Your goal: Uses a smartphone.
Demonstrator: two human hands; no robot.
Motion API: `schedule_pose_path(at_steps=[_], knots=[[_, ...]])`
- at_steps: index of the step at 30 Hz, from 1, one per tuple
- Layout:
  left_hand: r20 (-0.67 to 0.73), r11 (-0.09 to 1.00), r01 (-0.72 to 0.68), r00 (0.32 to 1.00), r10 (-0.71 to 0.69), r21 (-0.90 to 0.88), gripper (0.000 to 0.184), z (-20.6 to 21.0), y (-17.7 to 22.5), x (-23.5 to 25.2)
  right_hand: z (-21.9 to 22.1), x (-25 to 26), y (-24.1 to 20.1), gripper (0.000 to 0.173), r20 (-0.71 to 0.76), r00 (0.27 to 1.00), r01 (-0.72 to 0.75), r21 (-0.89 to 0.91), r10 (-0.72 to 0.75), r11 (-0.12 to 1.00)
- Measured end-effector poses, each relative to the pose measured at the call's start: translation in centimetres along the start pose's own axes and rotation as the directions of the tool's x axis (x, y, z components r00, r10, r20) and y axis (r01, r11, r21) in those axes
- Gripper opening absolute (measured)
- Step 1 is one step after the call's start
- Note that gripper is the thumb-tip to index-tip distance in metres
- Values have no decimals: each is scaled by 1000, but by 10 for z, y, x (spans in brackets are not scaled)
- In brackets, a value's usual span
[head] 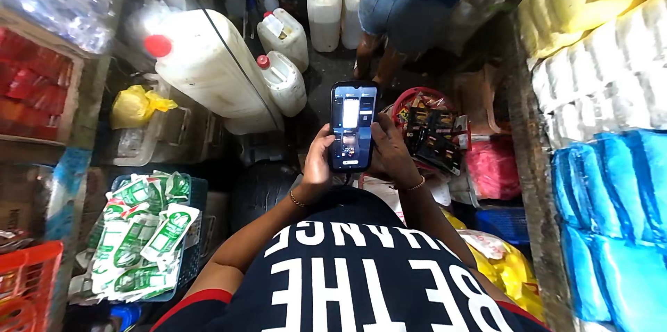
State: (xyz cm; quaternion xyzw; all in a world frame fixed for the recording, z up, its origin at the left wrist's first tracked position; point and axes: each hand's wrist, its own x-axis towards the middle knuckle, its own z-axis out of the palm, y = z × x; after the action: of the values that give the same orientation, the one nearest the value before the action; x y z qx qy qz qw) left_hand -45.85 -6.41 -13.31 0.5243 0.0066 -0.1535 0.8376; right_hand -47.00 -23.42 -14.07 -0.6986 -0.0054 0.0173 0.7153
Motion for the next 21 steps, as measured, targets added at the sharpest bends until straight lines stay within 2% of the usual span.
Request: schedule_pose_path(at_steps=[3, 14, 16, 19, 21], knots=[[16, 1000, -6, 1000, 6, -1, 42, -1, -1, 1, 0, -1, -3, 43, 9, 1000, -18, -26, 19, 999], [-6, 1000, -3, 1000, 3, 11, 41, 0, 1, -1, -2, -1, -1, 79, 73, 993, -87, -85, 93, 993], [-7, 1000, 2, 1000, -2, 2, 41, 0, 1, -2, -2, -1, -2, 71, 65, 995, -73, -88, 79, 993], [-2, 1000, 2, 1000, -2, -6, 41, 0, 0, -1, 0, -1, -2, 39, 19, 1000, -3, -48, 4, 999], [-4, 1000, 4, 1000, -4, -9, 42, 0, -1, -2, 0, -2, -4, 38, 4, 1000, -1, -46, 1, 999]])
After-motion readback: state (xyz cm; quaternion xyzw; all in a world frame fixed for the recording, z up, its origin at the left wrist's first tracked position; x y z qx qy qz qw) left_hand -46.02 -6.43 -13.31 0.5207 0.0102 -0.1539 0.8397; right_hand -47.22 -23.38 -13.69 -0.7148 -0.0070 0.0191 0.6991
